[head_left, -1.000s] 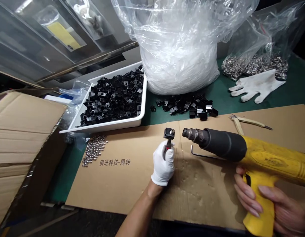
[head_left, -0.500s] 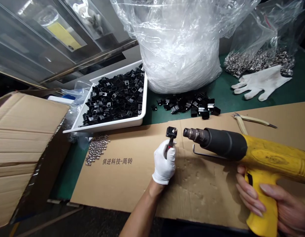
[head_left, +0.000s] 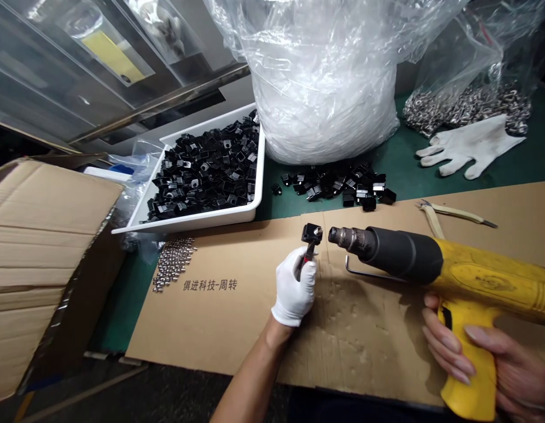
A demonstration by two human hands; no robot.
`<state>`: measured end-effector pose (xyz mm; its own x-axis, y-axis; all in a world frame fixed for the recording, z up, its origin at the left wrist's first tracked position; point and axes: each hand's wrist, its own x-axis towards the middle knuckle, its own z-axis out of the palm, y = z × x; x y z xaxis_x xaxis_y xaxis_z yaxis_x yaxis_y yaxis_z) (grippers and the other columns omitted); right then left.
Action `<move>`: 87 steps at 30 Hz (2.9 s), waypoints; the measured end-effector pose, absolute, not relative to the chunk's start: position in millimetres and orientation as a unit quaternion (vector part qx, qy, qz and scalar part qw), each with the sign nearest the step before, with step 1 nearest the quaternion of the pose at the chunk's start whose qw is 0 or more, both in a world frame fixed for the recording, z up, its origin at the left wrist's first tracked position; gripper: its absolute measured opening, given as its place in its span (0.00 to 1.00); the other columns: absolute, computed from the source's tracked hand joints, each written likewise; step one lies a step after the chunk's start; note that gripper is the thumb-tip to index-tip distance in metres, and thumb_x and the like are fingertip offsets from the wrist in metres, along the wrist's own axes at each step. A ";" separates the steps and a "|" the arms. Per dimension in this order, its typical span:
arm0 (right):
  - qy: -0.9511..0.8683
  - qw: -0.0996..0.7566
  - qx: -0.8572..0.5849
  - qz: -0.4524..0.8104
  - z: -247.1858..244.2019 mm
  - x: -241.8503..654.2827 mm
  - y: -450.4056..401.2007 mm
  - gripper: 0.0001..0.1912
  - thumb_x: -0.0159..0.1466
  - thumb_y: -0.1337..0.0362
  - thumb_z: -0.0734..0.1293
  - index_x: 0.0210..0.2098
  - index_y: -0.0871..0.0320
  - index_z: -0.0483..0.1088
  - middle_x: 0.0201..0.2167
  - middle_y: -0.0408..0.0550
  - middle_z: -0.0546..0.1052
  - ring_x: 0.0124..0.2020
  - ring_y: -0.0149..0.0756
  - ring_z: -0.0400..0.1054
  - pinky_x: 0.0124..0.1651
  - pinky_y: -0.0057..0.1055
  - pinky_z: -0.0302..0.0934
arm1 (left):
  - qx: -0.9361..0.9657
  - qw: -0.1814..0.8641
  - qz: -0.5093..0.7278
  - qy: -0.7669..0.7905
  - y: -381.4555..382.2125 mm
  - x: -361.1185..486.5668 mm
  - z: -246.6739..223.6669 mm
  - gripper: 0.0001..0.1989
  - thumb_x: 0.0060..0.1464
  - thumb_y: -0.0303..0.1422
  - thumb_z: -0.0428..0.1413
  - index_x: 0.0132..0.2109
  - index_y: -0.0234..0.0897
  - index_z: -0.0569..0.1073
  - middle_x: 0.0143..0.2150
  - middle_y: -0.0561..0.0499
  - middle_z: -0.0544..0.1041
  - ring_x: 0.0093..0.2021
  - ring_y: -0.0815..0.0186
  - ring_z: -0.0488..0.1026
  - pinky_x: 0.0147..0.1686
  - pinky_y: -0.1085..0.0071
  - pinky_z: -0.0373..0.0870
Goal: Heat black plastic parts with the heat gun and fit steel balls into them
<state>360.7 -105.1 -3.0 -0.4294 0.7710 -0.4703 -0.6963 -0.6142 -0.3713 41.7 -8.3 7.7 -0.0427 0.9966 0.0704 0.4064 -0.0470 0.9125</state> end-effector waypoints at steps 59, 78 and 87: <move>-0.078 0.439 -0.282 0.849 -2.1 359.9 -103.7 0.18 0.69 0.57 0.69 0.57 0.51 0.73 0.33 0.48 0.72 0.24 0.33 0.62 0.28 0.32 0.64 | 0.618 0.307 0.417 0.592 -7.0 32.9 5.0 0.28 0.68 0.55 0.49 0.49 0.34 0.79 0.39 0.43 0.80 0.39 0.58 0.78 0.42 0.64 0.74; -0.077 0.441 -0.300 0.843 -0.2 358.4 -102.9 0.18 0.68 0.56 0.69 0.57 0.51 0.73 0.32 0.47 0.72 0.24 0.33 0.63 0.27 0.32 0.64 | 0.621 0.307 0.419 0.587 -6.9 33.0 4.2 0.25 0.68 0.53 0.50 0.49 0.35 0.79 0.40 0.43 0.80 0.39 0.58 0.78 0.42 0.64 0.74; -0.080 0.433 -0.294 0.848 0.7 358.5 -101.6 0.18 0.68 0.56 0.70 0.56 0.50 0.73 0.32 0.47 0.72 0.24 0.33 0.62 0.27 0.31 0.63 | 0.620 0.306 0.414 0.592 -7.4 33.9 5.4 0.26 0.68 0.54 0.50 0.50 0.35 0.79 0.39 0.43 0.80 0.39 0.58 0.78 0.42 0.64 0.75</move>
